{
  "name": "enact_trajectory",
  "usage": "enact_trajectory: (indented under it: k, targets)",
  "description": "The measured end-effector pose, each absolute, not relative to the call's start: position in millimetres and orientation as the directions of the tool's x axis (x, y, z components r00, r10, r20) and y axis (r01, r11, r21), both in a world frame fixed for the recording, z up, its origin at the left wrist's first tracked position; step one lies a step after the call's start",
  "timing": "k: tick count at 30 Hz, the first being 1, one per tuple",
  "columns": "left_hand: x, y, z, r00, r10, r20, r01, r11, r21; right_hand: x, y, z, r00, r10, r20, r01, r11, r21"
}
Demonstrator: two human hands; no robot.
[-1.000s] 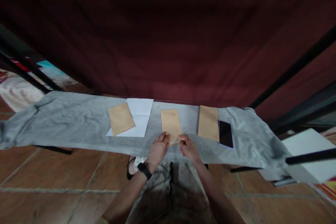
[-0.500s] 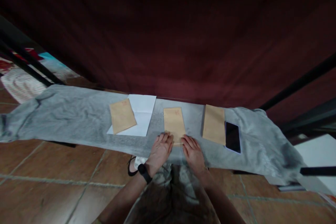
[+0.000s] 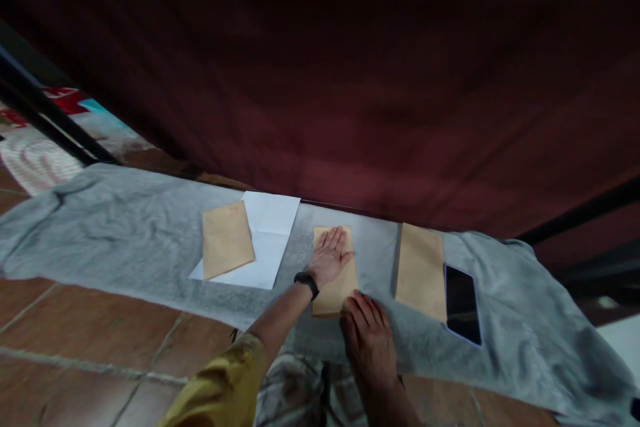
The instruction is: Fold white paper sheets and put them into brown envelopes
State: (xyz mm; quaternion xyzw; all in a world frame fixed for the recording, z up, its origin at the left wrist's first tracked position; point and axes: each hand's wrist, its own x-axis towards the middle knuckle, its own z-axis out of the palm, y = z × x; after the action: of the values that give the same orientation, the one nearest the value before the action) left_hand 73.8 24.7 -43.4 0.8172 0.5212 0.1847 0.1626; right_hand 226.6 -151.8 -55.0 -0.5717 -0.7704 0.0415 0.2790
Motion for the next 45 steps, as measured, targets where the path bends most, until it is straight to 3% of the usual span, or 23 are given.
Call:
enact_trajectory:
  k: [8, 13, 18, 21, 24, 30, 35, 39, 45]
  targets:
    - [65.9, -5.2, -39.1, 0.517, 0.847, 0.120, 0.653, -0.481, 0.585, 226.5, -152.3, -52.6, -0.190, 0.916, 0.354, 0.858, 0.331, -0.394]
    - [57.0, -37.9, -39.5, 0.550, 0.823, 0.145, 0.562, -0.493, 0.664, 235.0, -146.4, -51.8, -0.124, 0.946, 0.299, 0.773, 0.282, -0.568]
    - [45.1, -72.0, -40.8, 0.584, 0.789, 0.191, 0.576, -0.569, 0.587, 232.2, -96.1, -47.3, -0.166, 0.953, 0.255, 0.646, 0.301, -0.702]
    - [41.0, -82.2, -39.8, 0.627, 0.746, 0.225, 0.613, -0.651, 0.448, 217.9, -47.6, -44.7, -0.342, 0.911, 0.232, 0.680, 0.410, -0.608]
    - [39.4, -83.4, -39.6, 0.674, 0.716, 0.185, 0.648, -0.692, 0.318, 203.7, -3.9, -44.9, -0.512, 0.844, 0.161, 0.727, 0.526, -0.441]
    - [38.5, -79.9, -44.2, 0.687, 0.706, 0.173, 0.644, -0.701, 0.307, 192.0, 38.5, -50.3, -0.463, 0.880, 0.105, 0.851, 0.474, -0.224]
    - [35.0, -80.2, -42.0, 0.704, 0.691, 0.164, 0.620, -0.711, 0.332, 194.5, 37.8, -59.7, -0.393, 0.907, 0.150, 0.893, 0.415, -0.173]
    - [30.8, -79.6, -36.9, 0.734, 0.663, 0.148, 0.589, -0.730, 0.348, 211.2, 24.3, -69.7, -0.476, 0.861, 0.180, 0.849, 0.503, -0.160]
    - [30.4, -79.7, -36.4, 0.744, 0.652, 0.147, 0.574, -0.736, 0.358, 235.7, -14.5, -73.4, -0.474, 0.868, 0.148, 0.854, 0.494, -0.164]
